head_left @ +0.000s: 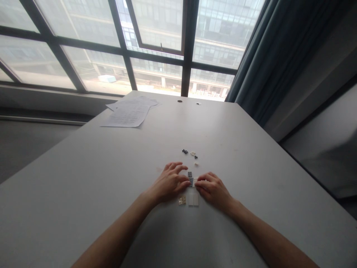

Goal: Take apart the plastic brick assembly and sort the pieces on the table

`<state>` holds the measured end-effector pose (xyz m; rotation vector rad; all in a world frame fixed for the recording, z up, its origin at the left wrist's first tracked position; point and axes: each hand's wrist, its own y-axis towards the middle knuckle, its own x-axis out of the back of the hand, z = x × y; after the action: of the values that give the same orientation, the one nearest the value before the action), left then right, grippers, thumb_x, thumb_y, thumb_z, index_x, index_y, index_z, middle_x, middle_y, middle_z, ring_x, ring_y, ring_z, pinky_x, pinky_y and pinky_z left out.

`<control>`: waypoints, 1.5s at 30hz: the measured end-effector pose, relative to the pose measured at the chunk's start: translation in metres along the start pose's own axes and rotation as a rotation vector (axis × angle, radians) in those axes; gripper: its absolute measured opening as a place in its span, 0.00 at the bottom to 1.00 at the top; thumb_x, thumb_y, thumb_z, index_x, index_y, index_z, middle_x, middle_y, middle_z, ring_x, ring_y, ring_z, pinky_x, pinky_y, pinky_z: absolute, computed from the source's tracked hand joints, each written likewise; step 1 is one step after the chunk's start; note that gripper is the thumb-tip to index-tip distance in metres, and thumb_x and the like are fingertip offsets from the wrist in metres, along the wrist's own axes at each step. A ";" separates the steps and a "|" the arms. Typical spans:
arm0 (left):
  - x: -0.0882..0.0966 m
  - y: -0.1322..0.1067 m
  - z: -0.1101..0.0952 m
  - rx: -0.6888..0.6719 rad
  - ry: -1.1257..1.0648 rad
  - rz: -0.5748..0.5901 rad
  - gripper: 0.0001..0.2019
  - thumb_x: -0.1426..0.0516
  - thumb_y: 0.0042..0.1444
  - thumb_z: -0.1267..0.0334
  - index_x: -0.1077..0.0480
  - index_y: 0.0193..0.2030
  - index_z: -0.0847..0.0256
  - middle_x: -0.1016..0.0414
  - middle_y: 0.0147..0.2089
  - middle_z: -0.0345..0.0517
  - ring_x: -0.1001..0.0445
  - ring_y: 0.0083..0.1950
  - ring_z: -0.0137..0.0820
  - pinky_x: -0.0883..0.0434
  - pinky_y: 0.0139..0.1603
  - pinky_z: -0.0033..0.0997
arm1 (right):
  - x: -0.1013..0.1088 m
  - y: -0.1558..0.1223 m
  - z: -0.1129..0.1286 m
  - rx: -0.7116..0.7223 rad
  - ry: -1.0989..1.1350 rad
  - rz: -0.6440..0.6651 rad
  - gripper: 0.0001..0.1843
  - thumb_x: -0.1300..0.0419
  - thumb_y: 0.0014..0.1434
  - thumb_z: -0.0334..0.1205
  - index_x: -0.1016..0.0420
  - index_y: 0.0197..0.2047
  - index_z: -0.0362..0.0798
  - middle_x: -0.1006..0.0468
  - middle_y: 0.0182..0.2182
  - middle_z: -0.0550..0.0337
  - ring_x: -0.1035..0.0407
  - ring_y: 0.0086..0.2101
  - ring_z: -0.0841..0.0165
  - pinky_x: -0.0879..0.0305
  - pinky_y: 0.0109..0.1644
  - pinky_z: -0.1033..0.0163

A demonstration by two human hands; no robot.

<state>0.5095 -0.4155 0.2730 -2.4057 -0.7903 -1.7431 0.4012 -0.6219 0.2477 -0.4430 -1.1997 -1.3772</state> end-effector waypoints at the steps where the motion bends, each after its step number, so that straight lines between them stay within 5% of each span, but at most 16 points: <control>1: 0.000 0.000 0.000 0.001 0.004 0.008 0.14 0.50 0.63 0.53 0.23 0.38 0.48 0.31 0.57 0.42 0.41 0.62 0.43 0.45 0.62 0.50 | 0.000 0.000 0.000 -0.002 0.001 0.003 0.09 0.43 0.61 0.35 0.22 0.42 0.53 0.23 0.39 0.57 0.34 0.41 0.64 0.34 0.48 0.57; 11: -0.001 0.000 0.003 -0.025 -0.006 -0.041 0.13 0.49 0.62 0.53 0.24 0.40 0.50 0.30 0.56 0.44 0.40 0.62 0.42 0.44 0.61 0.49 | 0.000 0.001 0.002 0.009 0.028 -0.041 0.09 0.43 0.60 0.35 0.23 0.43 0.51 0.23 0.39 0.55 0.33 0.40 0.64 0.34 0.47 0.56; 18: 0.018 -0.001 0.011 0.076 -0.072 -0.540 0.13 0.50 0.63 0.57 0.27 0.42 0.58 0.27 0.47 0.49 0.32 0.51 0.37 0.35 0.54 0.42 | 0.002 -0.001 -0.011 -0.107 0.124 -0.274 0.09 0.44 0.61 0.35 0.24 0.41 0.50 0.24 0.39 0.54 0.32 0.42 0.63 0.33 0.48 0.55; 22: 0.013 -0.007 0.034 0.165 -0.133 -0.690 0.13 0.50 0.63 0.56 0.28 0.37 0.59 0.27 0.41 0.48 0.30 0.45 0.34 0.33 0.50 0.38 | 0.000 0.000 -0.022 -0.238 0.187 -0.371 0.08 0.44 0.60 0.36 0.23 0.40 0.51 0.25 0.39 0.55 0.31 0.41 0.63 0.33 0.47 0.56; 28: -0.005 -0.012 0.061 0.257 -0.172 -0.630 0.12 0.49 0.62 0.57 0.30 0.35 0.61 0.27 0.39 0.46 0.29 0.43 0.33 0.32 0.47 0.34 | -0.003 0.002 -0.025 -0.269 0.203 -0.357 0.07 0.43 0.59 0.36 0.23 0.39 0.50 0.25 0.39 0.55 0.31 0.41 0.63 0.32 0.45 0.57; 45: -0.001 -0.014 0.054 0.299 -0.155 -0.562 0.12 0.49 0.61 0.57 0.29 0.34 0.60 0.27 0.38 0.45 0.29 0.42 0.32 0.30 0.42 0.31 | -0.003 0.004 -0.022 -0.286 0.208 -0.306 0.07 0.43 0.59 0.36 0.23 0.37 0.50 0.25 0.39 0.55 0.31 0.40 0.64 0.32 0.43 0.58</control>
<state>0.5502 -0.3851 0.2494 -2.2655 -1.7448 -1.4362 0.4145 -0.6380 0.2381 -0.3119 -0.9288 -1.8241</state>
